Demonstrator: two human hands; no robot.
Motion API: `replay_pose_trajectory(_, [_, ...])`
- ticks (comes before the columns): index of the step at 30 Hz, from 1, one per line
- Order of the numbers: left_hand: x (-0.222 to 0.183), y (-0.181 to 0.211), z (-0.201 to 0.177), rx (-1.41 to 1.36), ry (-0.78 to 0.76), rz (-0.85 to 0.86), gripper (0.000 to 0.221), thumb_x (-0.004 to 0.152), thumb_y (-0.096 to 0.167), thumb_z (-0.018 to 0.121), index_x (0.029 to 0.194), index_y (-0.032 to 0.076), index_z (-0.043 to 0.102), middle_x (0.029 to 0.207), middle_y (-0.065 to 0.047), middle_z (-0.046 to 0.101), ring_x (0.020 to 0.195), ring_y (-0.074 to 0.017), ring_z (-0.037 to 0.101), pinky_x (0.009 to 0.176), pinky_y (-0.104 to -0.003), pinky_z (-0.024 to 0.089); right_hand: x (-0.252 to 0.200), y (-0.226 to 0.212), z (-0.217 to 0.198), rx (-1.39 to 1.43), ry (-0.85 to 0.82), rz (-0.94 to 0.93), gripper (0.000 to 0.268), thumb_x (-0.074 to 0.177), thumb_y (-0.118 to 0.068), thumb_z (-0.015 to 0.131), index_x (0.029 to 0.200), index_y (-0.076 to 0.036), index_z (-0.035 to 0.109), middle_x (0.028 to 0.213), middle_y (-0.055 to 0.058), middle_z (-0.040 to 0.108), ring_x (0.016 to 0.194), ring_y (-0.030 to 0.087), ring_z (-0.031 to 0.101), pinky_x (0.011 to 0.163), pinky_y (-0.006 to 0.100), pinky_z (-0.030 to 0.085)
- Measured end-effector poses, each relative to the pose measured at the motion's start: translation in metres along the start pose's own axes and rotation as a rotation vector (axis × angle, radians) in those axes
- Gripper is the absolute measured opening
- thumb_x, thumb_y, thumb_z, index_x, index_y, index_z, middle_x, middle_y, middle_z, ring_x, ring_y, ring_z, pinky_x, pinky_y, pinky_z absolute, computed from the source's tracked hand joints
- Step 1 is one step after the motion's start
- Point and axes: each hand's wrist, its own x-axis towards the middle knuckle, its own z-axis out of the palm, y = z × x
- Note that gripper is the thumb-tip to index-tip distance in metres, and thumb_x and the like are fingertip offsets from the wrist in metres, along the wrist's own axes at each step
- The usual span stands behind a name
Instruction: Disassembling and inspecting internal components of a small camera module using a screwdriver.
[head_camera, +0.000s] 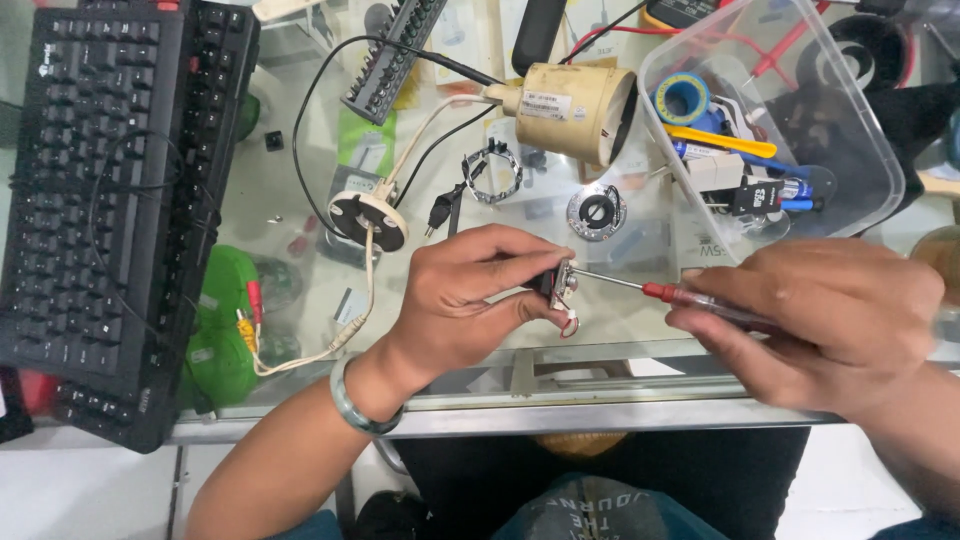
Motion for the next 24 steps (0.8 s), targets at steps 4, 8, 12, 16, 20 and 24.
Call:
replay_pose_trajectory(4, [0.001,0.000,0.000,-0.004,-0.004,0.004,0.034,0.093,-0.013,0.075,0.123,0.002,0.067,0.114,-0.020,0.068,0.093,-0.0274,0.077,0.085,-0.031,0.076,-0.003,-0.006,0.004,-0.022,0.035,0.100,0.023,0.085,-0.013,0.077,0.081,0.009,0.074,0.064,0.018,0.068,0.048,0.023,0.063,0.042,0.030,0.043])
replay_pose_trajectory(8, [0.004,-0.005,0.000,0.117,0.025,0.071,0.042,0.090,-0.015,0.081,0.126,0.002,0.066,0.115,-0.020,0.068,0.096,-0.0262,0.077,0.088,-0.030,0.074,-0.004,-0.004,0.009,0.021,0.003,0.345,0.020,0.087,-0.017,0.078,0.092,0.002,0.078,0.076,0.010,0.074,0.060,0.017,0.068,0.053,0.027,0.048])
replay_pose_trajectory(12, [0.010,-0.005,-0.002,0.211,0.103,-0.026,0.039,0.087,-0.002,0.084,0.123,-0.002,0.067,0.118,-0.019,0.068,0.096,-0.0252,0.078,0.091,-0.031,0.073,-0.010,0.018,0.016,-0.141,-0.111,0.141,0.027,0.090,-0.021,0.085,0.104,0.000,0.075,0.090,0.009,0.075,0.076,0.021,0.071,0.069,0.035,0.057])
replay_pose_trajectory(16, [0.010,-0.003,-0.006,0.187,0.087,-0.013,0.041,0.086,0.001,0.086,0.123,0.000,0.067,0.117,-0.019,0.070,0.092,-0.0221,0.077,0.090,-0.028,0.071,-0.016,0.018,0.017,-0.238,-0.082,0.050,0.021,0.099,-0.017,0.081,0.106,0.001,0.073,0.086,0.009,0.070,0.070,0.024,0.064,0.060,0.036,0.049])
replay_pose_trajectory(20, [0.004,-0.003,-0.006,0.133,-0.001,0.039,0.048,0.089,-0.007,0.087,0.129,0.006,0.065,0.110,-0.014,0.069,0.096,-0.0223,0.074,0.091,-0.029,0.070,-0.019,0.014,0.013,-0.311,-0.076,-0.079,0.026,0.099,-0.021,0.075,0.100,0.005,0.074,0.070,0.010,0.060,0.053,0.026,0.052,0.048,0.039,0.040])
replay_pose_trajectory(24, [0.003,-0.002,-0.004,0.114,-0.021,0.049,0.047,0.088,-0.009,0.086,0.128,0.005,0.066,0.111,-0.015,0.069,0.096,-0.0234,0.074,0.091,-0.030,0.070,-0.021,0.019,0.012,-0.245,-0.090,-0.122,0.029,0.096,-0.023,0.075,0.091,0.005,0.072,0.072,0.013,0.067,0.053,0.025,0.058,0.046,0.036,0.044])
